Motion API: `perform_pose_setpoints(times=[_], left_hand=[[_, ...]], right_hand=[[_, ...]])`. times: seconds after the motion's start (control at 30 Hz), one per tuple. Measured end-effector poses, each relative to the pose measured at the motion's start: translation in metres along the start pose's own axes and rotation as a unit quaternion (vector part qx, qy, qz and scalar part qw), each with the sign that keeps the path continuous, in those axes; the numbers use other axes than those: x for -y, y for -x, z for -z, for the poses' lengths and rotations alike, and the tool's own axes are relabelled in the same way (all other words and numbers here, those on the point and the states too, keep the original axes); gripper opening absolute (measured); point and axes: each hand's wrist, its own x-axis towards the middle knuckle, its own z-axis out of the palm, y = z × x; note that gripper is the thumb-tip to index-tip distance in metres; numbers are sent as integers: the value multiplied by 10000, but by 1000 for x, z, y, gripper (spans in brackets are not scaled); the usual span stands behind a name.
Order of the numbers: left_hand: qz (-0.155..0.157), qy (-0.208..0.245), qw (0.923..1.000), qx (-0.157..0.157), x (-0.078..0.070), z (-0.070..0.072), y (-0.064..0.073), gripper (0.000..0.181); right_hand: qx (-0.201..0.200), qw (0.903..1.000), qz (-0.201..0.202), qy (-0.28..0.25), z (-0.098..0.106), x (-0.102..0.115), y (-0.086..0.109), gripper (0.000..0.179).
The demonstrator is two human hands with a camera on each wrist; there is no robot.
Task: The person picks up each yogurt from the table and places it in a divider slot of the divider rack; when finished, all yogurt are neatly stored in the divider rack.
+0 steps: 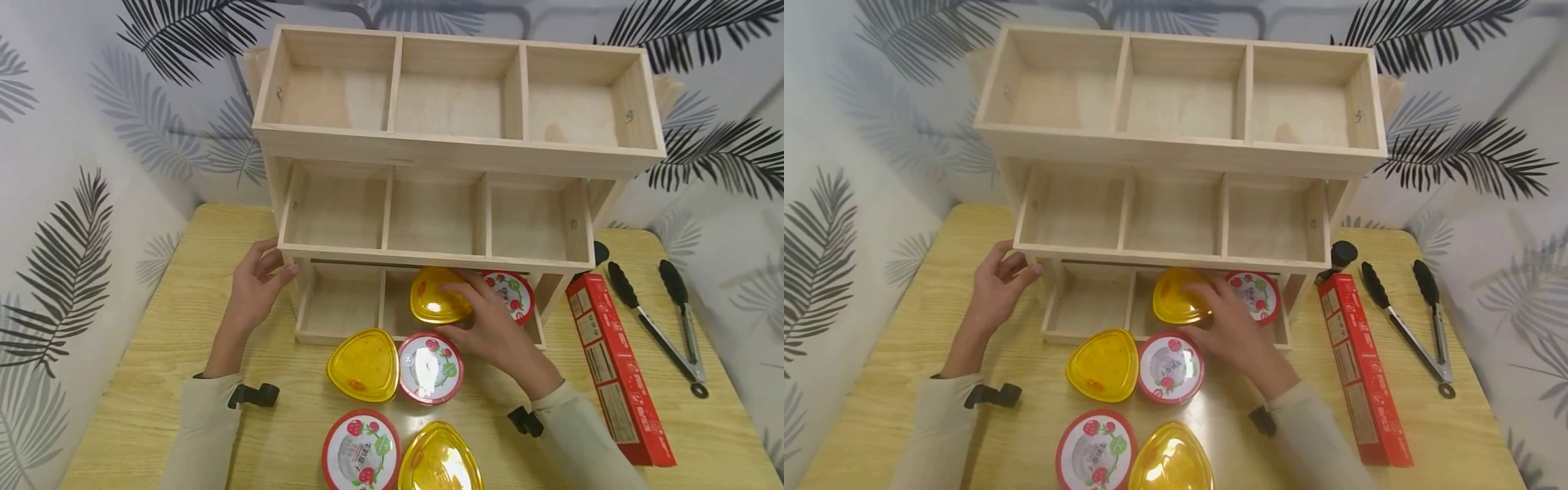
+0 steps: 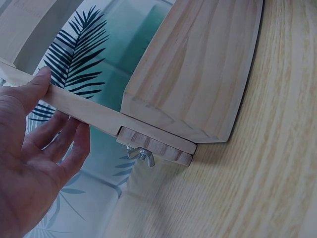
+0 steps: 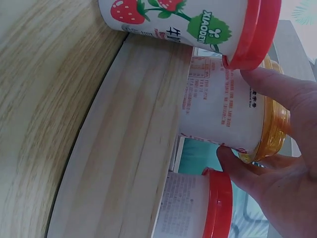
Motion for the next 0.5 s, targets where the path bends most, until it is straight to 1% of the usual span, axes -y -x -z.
perform_pose_setpoints(times=[0.27,0.5], left_hand=[[-16,38,10000,-48,-1,1,0,51],[-37,-18,10000,9,0,0,0,51]], right_hand=[[153,9997,-167,71,-5,4,-8,62],[254,9991,-277,202,-11,3,-15,62]])
